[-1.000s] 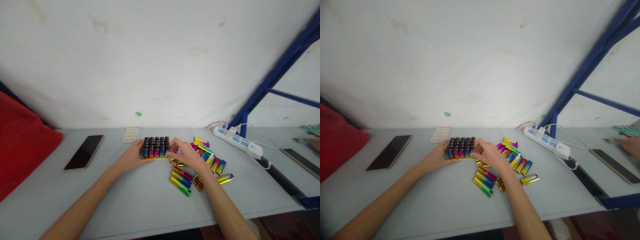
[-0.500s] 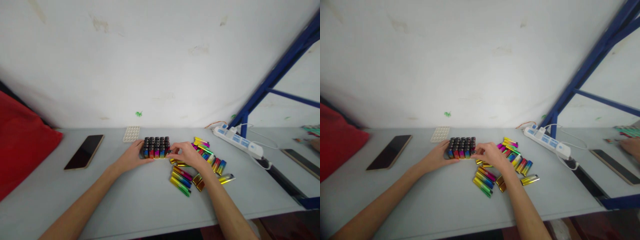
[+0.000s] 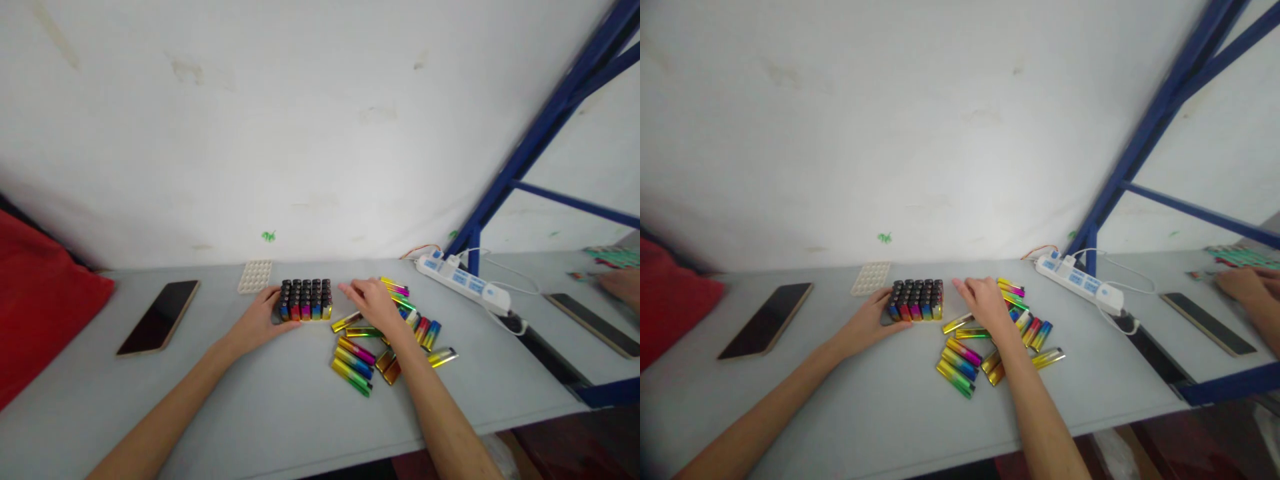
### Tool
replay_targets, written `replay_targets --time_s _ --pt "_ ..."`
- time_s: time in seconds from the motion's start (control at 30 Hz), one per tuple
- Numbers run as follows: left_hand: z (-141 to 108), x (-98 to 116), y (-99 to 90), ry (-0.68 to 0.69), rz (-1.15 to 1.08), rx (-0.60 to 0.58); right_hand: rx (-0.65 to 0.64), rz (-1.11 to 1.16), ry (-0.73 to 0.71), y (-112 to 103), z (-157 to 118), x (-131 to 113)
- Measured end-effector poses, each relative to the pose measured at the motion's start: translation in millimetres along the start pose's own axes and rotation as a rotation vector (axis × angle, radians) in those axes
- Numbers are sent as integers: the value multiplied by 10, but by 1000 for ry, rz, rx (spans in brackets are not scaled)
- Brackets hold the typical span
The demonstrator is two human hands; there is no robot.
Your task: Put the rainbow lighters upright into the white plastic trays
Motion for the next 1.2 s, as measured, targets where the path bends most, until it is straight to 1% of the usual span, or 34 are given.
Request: replay_targets --time_s 0.07,0.17,0.23,0.3,0.43,0.53,0.6,0.67,0.73,0.77,0.83,0.87,0.9,0.97,1.0,1.03,1.1,1.2 --pt "30 -34 53 -2 10 17 136 -38 38 -80 9 104" --pt "112 -66 149 10 36 35 328 -29 121 -197 9 269" --pt "197 -74 211 19 54 42 437 -12 171 -270 -1 361" --pt "314 -80 259 15 74 50 517 4 209 -329 -17 426" --pt "645 -110 317 -47 113 35 610 49 243 -372 -46 469" --pt "885 -119 340 -75 127 24 622 101 242 -337 -47 452" --pt "968 -109 343 -93 137 26 614 137 233 -306 -36 440" --pt "960 -92 320 -115 150 40 617 169 225 -290 -24 438" --pt "863 -79 246 -140 184 81 631 196 219 -295 -16 444" --pt "786 -78 180 -152 237 137 639 207 215 -304 -13 448" --pt "591 -93 25 -182 365 223 654 224 208 -328 -10 451" --pt "477 -117 -52 -217 430 232 661 230 203 -341 -10 449" --pt "353 -153 -122 -273 493 211 669 235 199 -353 -11 445" --pt "64 -245 -234 -420 586 123 683 240 192 -372 -15 435" --pt "-98 -284 -272 -472 598 82 685 243 190 -378 -17 432" --pt "-265 -308 -296 -486 590 52 685 244 189 -382 -18 433" --pt "-607 -301 -311 -435 552 58 682 243 189 -388 -18 447" --pt "-1069 -183 -258 -334 476 124 646 239 171 -382 -8 476"
Point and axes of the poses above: each hand's wrist, its own z-axis towards the middle knuckle, its own y-axis out of the palm, x = y × z, the point moved 3 cm from there along z, towards the middle knuckle, and after that the axes turned 2 degrees about z, right-handed, at the moved point
